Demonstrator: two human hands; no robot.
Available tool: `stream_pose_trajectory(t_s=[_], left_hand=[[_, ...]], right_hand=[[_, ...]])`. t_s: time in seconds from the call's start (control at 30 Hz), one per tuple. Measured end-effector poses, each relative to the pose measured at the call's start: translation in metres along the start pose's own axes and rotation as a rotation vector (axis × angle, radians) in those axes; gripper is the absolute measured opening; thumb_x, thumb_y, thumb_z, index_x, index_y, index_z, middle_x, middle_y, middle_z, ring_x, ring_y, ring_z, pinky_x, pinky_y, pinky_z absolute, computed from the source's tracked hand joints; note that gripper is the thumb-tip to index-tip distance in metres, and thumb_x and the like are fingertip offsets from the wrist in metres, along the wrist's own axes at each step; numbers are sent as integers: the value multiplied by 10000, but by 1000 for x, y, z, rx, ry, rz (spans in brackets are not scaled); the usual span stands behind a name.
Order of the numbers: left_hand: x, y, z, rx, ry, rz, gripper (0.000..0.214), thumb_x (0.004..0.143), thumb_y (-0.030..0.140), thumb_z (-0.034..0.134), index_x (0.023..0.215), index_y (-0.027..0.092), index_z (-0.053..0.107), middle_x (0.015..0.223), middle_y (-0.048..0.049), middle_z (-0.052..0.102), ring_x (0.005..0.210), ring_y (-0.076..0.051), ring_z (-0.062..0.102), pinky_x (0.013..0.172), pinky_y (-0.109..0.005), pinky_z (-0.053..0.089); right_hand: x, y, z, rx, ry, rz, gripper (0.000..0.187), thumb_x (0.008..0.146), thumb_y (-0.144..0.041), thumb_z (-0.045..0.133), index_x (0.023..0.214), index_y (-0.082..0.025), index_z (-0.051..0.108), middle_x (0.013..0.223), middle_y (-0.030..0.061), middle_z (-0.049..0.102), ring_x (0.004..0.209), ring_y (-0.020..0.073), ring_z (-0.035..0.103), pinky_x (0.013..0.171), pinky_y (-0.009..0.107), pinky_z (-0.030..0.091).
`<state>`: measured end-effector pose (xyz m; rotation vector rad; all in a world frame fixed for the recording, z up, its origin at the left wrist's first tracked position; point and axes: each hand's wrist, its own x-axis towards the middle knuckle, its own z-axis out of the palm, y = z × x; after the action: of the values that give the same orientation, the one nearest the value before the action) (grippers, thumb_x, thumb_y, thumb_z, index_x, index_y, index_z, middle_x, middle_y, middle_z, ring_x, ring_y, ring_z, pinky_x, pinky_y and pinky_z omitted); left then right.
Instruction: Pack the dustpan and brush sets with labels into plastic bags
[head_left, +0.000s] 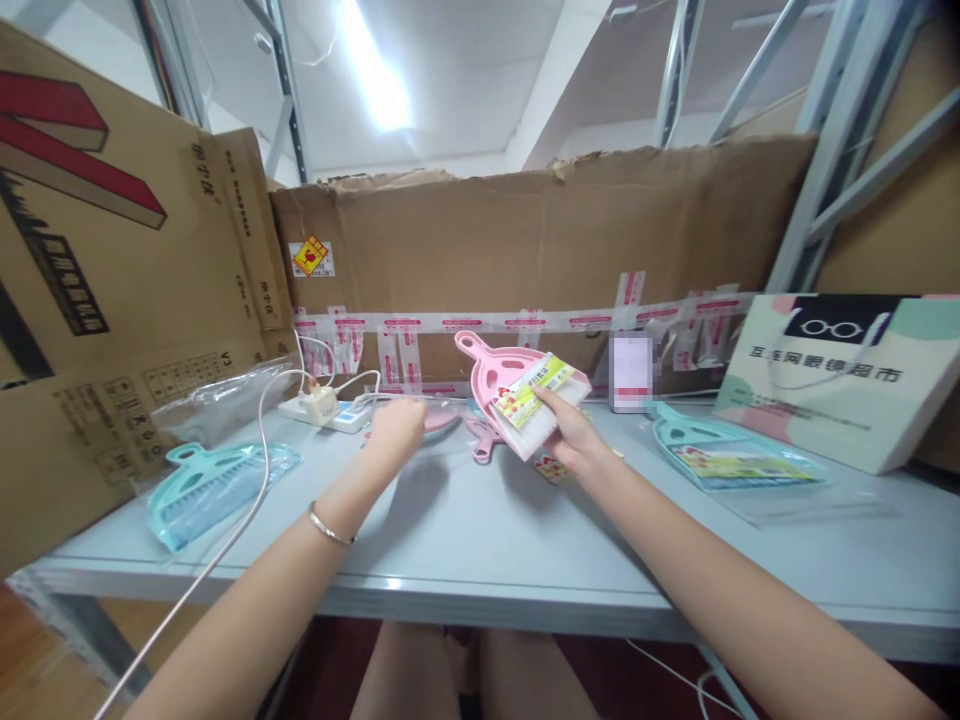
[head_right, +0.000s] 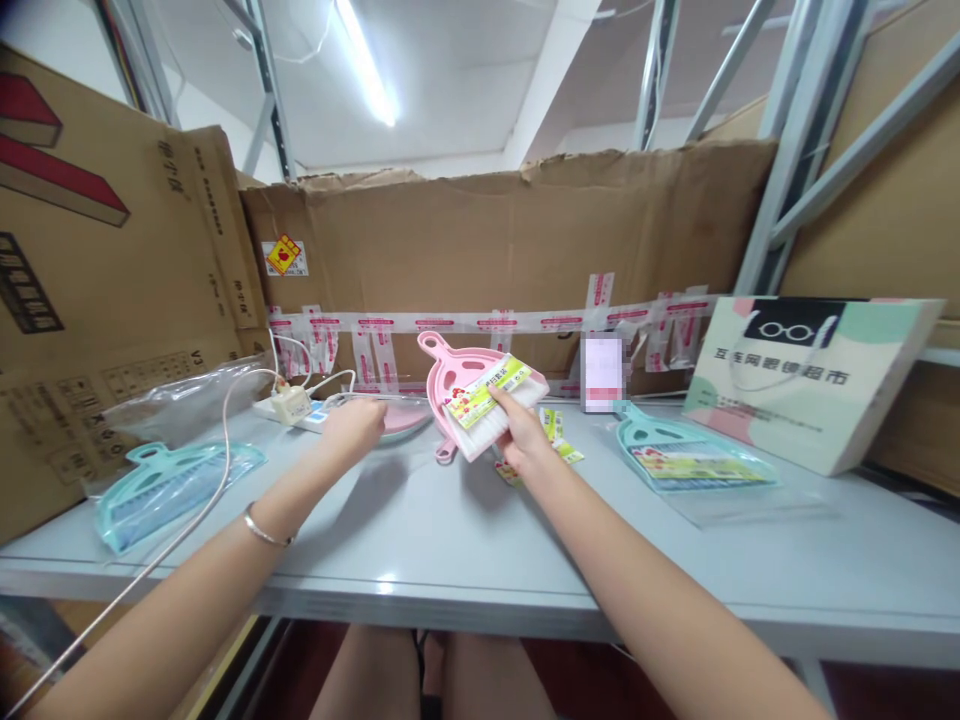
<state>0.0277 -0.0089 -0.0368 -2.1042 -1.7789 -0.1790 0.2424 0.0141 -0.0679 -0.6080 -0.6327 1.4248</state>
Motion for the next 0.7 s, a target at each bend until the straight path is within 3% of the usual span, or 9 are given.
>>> stream_pose_trajectory(t_s=[0.13, 0.37, 0.57, 0.7], left_hand=[[20, -18, -12, -57, 295, -135, 281, 879, 141, 333, 931, 122, 608, 929, -156, 627, 868, -271, 624, 642, -326, 451], [24, -14, -2, -169, 482, -161, 242, 904, 199, 352, 874, 146, 587, 904, -113, 620, 780, -211, 609, 651, -292, 413], [11, 6, -1, -224, 511, 134, 246, 914, 213, 367, 849, 172, 600, 865, -71, 622, 767, -165, 585, 609, -247, 381], [5, 16, 6, -271, 631, 231, 275, 927, 256, 372, 832, 179, 619, 769, -48, 606, 709, -139, 564, 586, -234, 364]], right_hand=[[-7, 4, 4, -44, -23, 60, 235, 760, -99, 615, 991, -144, 607, 841, 79, 737, 737, 207, 706, 702, 373, 588], [-7, 17, 2, -102, -38, 129, 240, 700, -57, 663, 931, -111, 628, 784, 90, 735, 686, 204, 706, 710, 356, 587], [-14, 24, 9, -107, -23, 62, 236, 703, -77, 666, 933, -125, 640, 835, 77, 737, 717, 190, 704, 717, 324, 586], [-18, 20, 16, 23, 39, 2, 210, 734, -92, 637, 932, -161, 633, 830, 27, 737, 740, 168, 699, 748, 321, 582]])
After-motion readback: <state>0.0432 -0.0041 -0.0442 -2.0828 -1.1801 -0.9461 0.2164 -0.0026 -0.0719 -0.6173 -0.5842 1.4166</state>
